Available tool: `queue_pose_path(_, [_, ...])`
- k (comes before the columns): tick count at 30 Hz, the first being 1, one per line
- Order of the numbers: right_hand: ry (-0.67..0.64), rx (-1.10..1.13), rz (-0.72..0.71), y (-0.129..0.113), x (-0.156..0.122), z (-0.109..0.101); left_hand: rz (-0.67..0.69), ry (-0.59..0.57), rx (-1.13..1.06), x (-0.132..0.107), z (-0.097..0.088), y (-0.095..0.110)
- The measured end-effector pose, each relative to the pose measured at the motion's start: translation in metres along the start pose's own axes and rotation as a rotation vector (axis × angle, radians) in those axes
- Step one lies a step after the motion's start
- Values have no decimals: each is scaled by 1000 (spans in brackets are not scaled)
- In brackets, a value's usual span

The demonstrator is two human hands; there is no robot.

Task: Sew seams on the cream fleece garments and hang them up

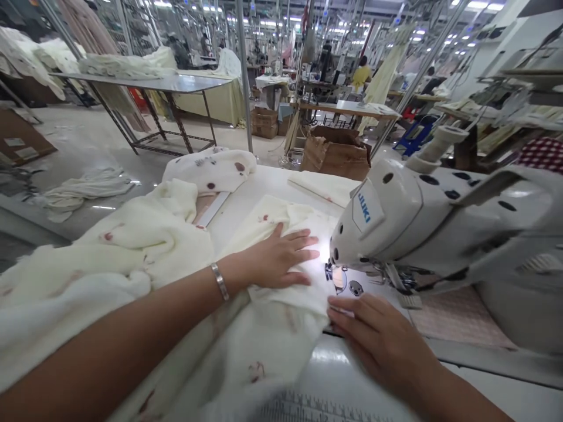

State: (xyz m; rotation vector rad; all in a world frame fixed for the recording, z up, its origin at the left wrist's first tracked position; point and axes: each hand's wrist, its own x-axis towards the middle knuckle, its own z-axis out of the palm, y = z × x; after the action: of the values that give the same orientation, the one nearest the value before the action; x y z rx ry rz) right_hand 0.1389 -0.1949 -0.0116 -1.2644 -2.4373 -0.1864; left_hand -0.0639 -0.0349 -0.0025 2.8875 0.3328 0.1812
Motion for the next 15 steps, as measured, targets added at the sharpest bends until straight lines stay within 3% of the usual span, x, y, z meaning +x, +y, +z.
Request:
queue_pose_path(6, [-9, -98, 61, 26, 7, 16, -20, 2, 85, 25, -6, -39])
queue_pose_path(9, [2, -98, 81, 23, 9, 14, -77, -14, 141, 29, -4, -41])
queue_pose_path(11, [5, -56, 112, 12, 8, 7, -188, -19, 164, 21, 2, -20])
queue_pose_path(15, [-29, 40, 115, -22, -5, -12, -429, 22, 231, -9, 15, 57])
